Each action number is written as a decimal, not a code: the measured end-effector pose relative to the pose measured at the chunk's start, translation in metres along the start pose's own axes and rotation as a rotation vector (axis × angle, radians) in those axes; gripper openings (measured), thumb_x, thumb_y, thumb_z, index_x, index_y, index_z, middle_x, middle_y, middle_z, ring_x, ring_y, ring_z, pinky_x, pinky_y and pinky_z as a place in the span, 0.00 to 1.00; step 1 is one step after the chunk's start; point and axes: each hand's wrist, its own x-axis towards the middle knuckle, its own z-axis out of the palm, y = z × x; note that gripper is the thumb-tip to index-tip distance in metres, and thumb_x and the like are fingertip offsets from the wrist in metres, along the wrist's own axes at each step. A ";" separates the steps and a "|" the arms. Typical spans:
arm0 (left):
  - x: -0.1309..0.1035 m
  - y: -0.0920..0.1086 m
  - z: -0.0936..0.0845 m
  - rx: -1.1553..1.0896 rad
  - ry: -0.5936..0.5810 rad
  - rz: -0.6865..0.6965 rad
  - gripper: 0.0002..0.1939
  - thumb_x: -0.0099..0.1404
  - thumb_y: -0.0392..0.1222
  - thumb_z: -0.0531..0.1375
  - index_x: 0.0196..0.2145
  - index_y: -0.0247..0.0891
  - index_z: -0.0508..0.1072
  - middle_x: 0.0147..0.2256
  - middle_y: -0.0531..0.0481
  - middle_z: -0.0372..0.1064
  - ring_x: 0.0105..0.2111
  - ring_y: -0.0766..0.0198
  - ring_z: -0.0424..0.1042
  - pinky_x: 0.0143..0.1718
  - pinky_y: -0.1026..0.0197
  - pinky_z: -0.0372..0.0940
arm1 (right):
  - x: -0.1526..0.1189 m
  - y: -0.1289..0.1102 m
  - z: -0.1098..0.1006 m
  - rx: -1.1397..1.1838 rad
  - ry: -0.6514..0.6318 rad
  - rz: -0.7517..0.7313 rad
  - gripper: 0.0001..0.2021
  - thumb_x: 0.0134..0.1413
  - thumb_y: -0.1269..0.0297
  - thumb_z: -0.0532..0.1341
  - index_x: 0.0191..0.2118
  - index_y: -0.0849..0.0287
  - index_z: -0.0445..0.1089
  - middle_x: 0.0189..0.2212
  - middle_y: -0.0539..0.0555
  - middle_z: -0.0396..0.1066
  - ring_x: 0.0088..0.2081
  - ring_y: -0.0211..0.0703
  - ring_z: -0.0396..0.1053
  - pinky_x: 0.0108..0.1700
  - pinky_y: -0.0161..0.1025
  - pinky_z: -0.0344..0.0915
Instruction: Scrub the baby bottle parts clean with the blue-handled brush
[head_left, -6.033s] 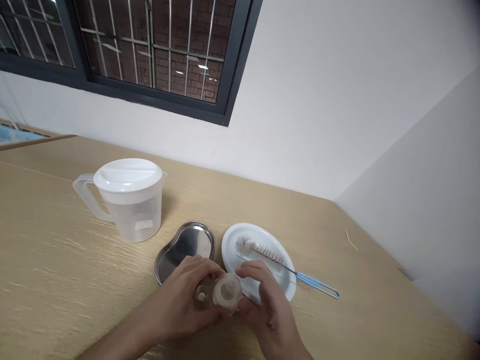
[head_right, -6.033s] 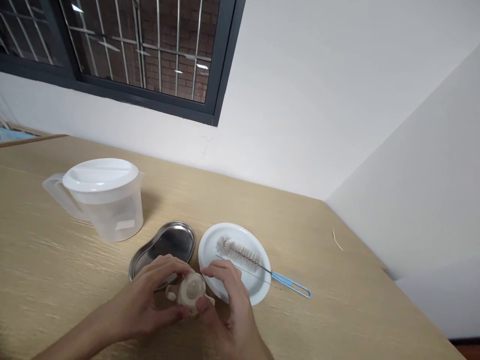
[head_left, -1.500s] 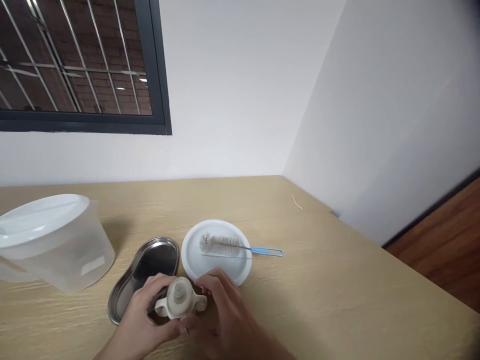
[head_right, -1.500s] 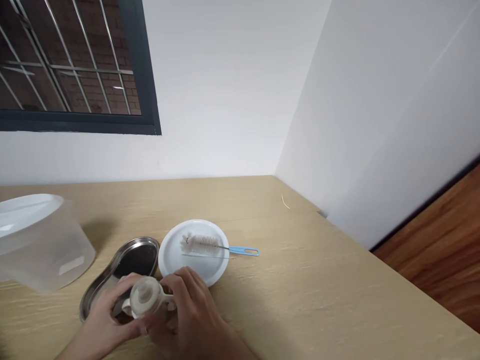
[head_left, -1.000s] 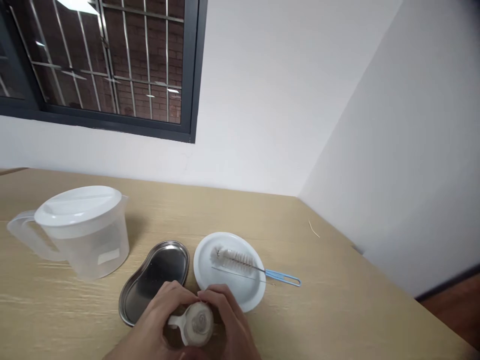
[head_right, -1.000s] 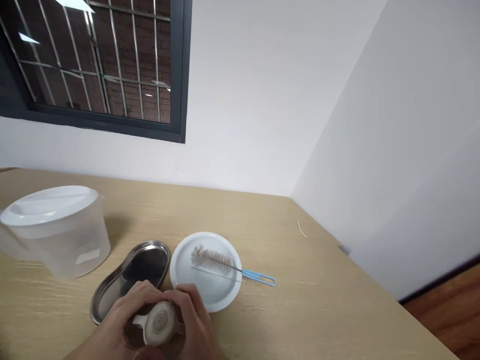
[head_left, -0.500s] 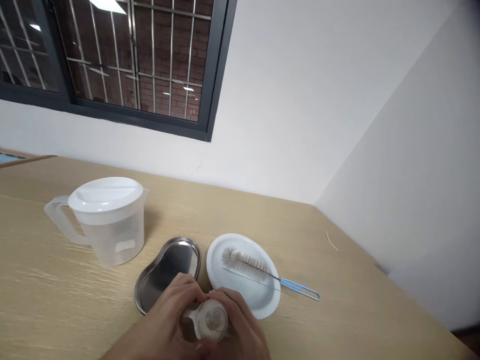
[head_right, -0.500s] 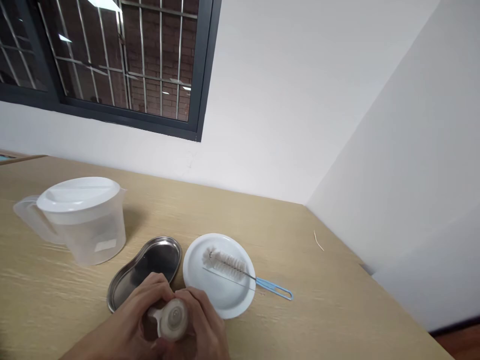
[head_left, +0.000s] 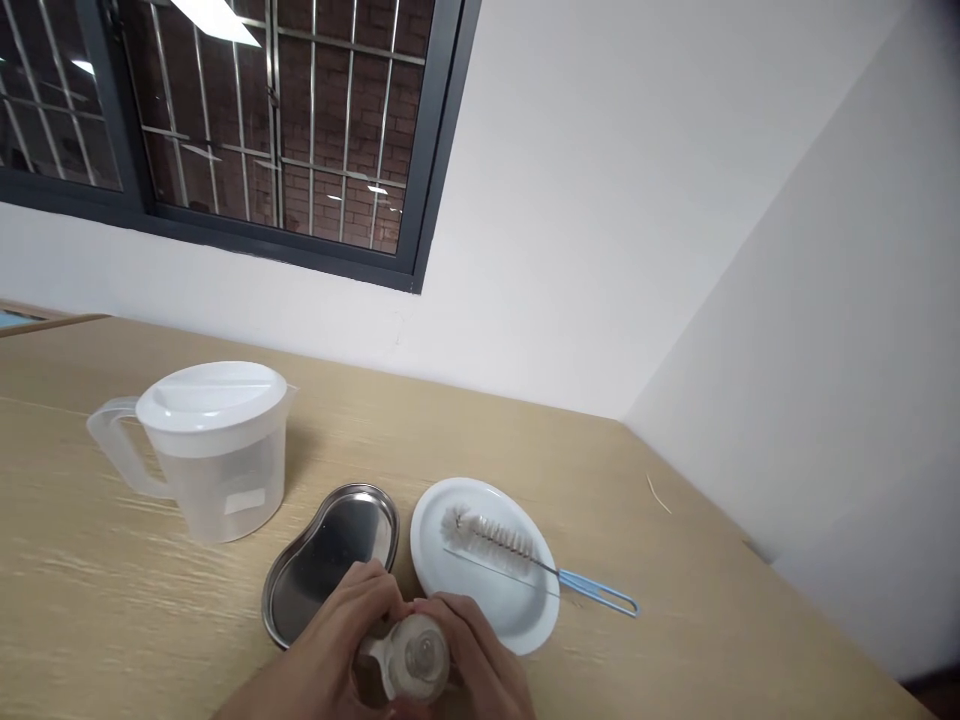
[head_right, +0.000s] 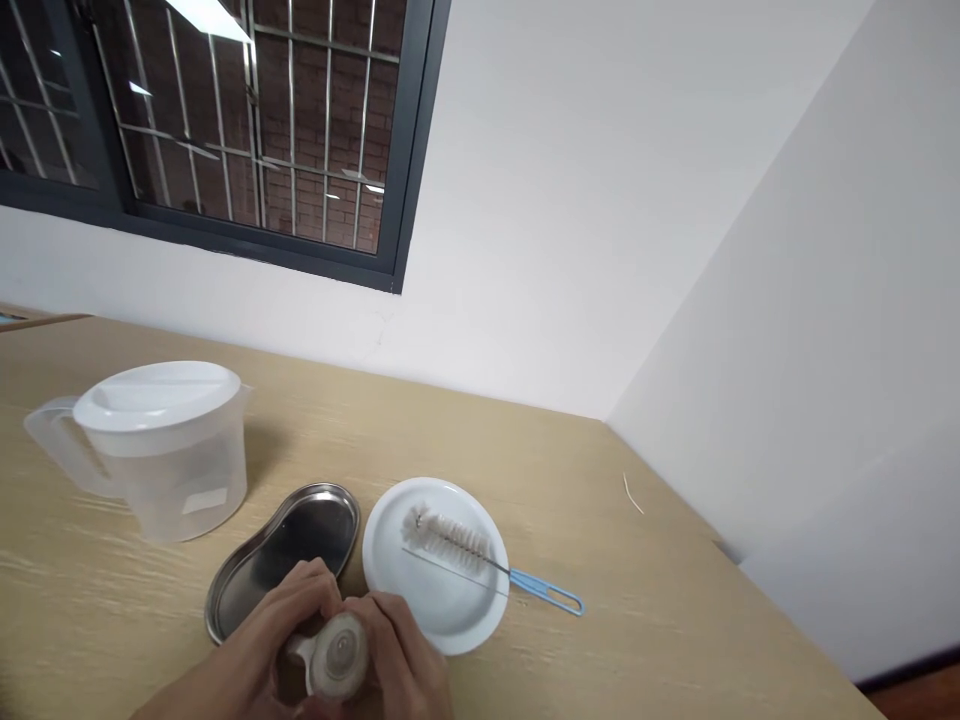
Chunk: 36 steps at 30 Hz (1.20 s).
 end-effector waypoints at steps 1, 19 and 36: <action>0.001 0.000 0.000 -0.004 0.004 -0.006 0.16 0.56 0.39 0.67 0.36 0.41 0.63 0.39 0.51 0.65 0.42 0.57 0.63 0.46 0.56 0.61 | 0.004 0.000 -0.001 0.005 -0.015 -0.013 0.20 0.64 0.47 0.62 0.54 0.53 0.70 0.43 0.58 0.75 0.39 0.45 0.78 0.40 0.36 0.77; 0.005 -0.006 0.002 -0.015 0.037 -0.029 0.14 0.60 0.47 0.66 0.37 0.40 0.65 0.39 0.49 0.65 0.42 0.56 0.64 0.49 0.53 0.63 | 0.028 -0.001 0.003 0.029 0.087 -0.134 0.22 0.64 0.41 0.59 0.52 0.52 0.70 0.37 0.54 0.76 0.35 0.42 0.77 0.35 0.33 0.74; 0.007 0.011 0.001 0.035 0.139 -0.065 0.14 0.54 0.43 0.72 0.35 0.42 0.72 0.38 0.52 0.74 0.40 0.57 0.71 0.44 0.60 0.67 | 0.022 0.024 -0.049 0.025 0.348 0.276 0.31 0.61 0.49 0.65 0.64 0.57 0.64 0.56 0.65 0.72 0.55 0.56 0.75 0.49 0.46 0.77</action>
